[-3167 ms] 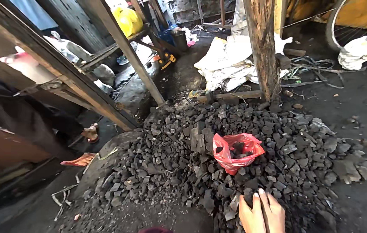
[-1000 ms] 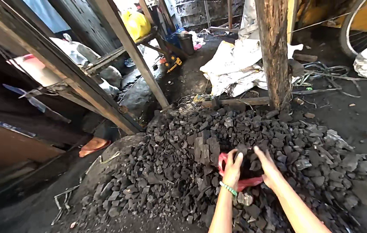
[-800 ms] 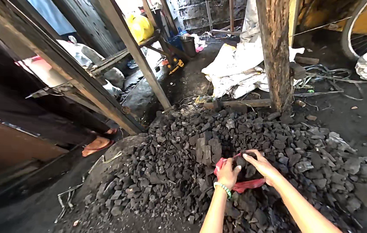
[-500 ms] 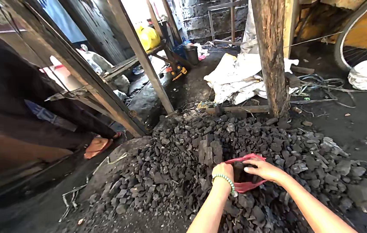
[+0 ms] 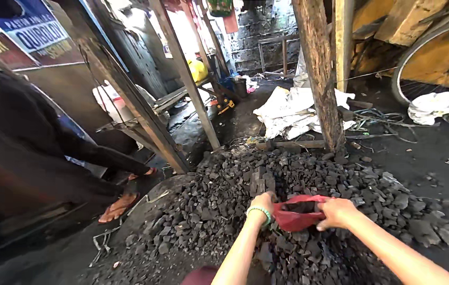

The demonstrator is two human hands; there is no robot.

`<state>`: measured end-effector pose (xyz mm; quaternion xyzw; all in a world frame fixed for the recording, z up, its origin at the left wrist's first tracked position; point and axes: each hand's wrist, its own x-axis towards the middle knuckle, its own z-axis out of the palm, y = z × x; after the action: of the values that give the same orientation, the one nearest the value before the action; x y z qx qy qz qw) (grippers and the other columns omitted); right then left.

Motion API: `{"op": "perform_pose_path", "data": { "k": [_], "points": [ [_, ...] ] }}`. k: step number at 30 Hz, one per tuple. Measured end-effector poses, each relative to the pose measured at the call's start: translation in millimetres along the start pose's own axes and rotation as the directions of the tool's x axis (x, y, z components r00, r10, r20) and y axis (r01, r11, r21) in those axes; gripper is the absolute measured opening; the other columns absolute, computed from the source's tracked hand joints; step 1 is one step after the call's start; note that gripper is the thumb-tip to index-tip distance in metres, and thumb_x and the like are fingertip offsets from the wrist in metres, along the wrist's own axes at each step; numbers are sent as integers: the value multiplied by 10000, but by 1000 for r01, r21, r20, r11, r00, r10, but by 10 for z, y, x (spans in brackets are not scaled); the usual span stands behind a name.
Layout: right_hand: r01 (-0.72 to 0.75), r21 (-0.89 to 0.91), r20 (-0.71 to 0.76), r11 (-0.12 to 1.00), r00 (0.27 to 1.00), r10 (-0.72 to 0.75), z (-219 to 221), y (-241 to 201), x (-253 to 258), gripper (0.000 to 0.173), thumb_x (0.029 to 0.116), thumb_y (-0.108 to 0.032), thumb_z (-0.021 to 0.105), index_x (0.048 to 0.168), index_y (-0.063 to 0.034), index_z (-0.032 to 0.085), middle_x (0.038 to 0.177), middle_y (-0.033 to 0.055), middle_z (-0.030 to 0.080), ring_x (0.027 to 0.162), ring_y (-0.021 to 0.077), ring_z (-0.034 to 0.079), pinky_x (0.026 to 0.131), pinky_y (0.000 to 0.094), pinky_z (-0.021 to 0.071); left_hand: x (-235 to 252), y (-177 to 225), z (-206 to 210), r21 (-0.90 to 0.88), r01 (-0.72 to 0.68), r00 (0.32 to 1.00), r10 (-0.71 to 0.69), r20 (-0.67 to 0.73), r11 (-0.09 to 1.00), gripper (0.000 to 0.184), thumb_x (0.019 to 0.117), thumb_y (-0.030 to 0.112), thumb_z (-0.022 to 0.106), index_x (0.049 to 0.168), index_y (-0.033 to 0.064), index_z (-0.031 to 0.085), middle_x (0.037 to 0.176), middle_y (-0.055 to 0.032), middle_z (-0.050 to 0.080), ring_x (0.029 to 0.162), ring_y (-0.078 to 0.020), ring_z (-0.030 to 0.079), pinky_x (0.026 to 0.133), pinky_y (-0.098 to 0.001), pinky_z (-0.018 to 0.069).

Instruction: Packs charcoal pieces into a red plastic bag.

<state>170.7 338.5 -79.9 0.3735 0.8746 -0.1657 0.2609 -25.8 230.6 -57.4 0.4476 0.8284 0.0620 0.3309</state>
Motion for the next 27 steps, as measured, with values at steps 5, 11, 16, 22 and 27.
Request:
{"op": "perform_pose_path", "data": {
  "k": [5,11,16,22,27],
  "points": [
    [133,-219,-84,967,984,-154,213,299,-449,246,960,47,589,1174,41,712,1223,258,683,1284,479,544,1135,690,263,-371,154,55,-799,-119,988,-9,-154,590,338,1049,-7,490,1385,27,481,1136,-234,626,911,-301,662,819,-452,560],
    [467,-171,-252,868,831,-497,545,622,-934,306,1089,-215,476,1191,-3,673,1059,227,730,1118,438,676,1150,729,245,-483,190,-2,-746,-231,965,244,-94,624,264,1029,107,575,1274,44,498,766,-28,534,546,-68,464,518,-223,429],
    [518,-307,-348,799,720,-601,732,651,-1193,347,857,-235,816,1116,-31,706,968,180,730,952,410,701,921,672,467,-738,243,-102,188,-289,934,234,269,939,642,863,136,818,1419,12,522,1328,-257,604,1187,-403,607,1011,-586,474],
    [484,-533,-583,693,383,-716,885,370,-1284,205,745,-33,775,926,-106,712,688,66,665,662,281,690,733,502,574,-764,301,343,610,-169,937,-66,344,774,312,953,178,663,1134,-75,650,1158,-248,661,1071,-393,637,915,-594,477],
    [698,-318,-752,642,227,-618,677,-140,-1421,66,904,-130,615,904,-99,673,716,47,658,681,234,677,740,436,566,-921,663,187,21,-400,823,349,448,916,257,1057,205,544,1078,-26,655,831,-72,580,661,-109,465,621,-303,409]
  ]
}}
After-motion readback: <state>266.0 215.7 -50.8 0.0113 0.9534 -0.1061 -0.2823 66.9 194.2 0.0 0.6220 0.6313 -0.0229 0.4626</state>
